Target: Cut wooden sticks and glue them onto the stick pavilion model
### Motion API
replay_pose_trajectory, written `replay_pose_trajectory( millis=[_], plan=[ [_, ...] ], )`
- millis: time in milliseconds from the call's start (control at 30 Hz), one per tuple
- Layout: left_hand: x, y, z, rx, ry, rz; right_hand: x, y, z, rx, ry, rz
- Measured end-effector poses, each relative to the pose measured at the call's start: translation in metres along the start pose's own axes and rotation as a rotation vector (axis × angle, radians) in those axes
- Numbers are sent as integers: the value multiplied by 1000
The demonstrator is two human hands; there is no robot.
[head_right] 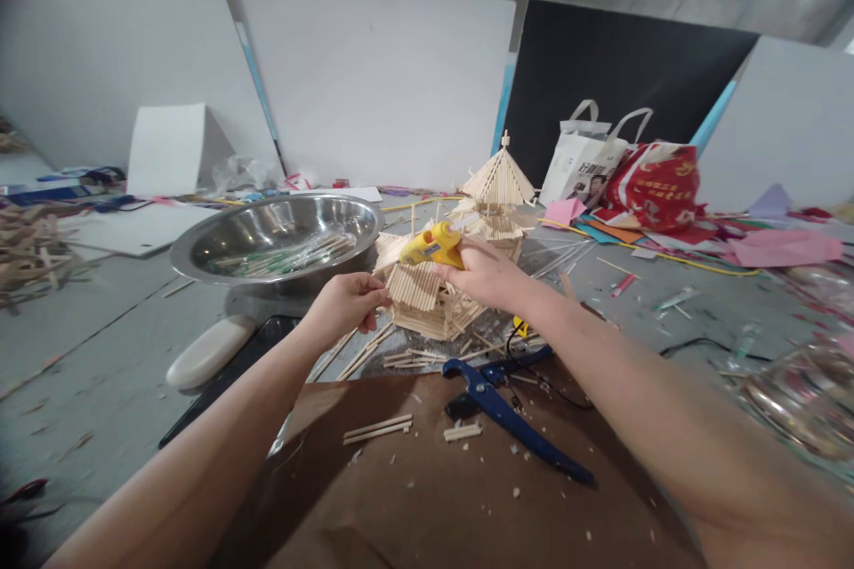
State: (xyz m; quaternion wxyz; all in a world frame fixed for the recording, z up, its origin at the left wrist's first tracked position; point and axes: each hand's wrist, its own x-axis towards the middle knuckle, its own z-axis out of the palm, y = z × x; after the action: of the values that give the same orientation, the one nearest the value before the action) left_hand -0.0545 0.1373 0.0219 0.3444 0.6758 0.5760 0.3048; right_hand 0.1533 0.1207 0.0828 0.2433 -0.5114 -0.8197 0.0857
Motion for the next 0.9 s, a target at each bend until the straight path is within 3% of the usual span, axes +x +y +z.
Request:
replay_pose_trajectory(
  millis=[900],
  plan=[
    [1, -1, 0, -88, -41, -29, -1, -1, -1, -31, -45, 8]
  ],
)
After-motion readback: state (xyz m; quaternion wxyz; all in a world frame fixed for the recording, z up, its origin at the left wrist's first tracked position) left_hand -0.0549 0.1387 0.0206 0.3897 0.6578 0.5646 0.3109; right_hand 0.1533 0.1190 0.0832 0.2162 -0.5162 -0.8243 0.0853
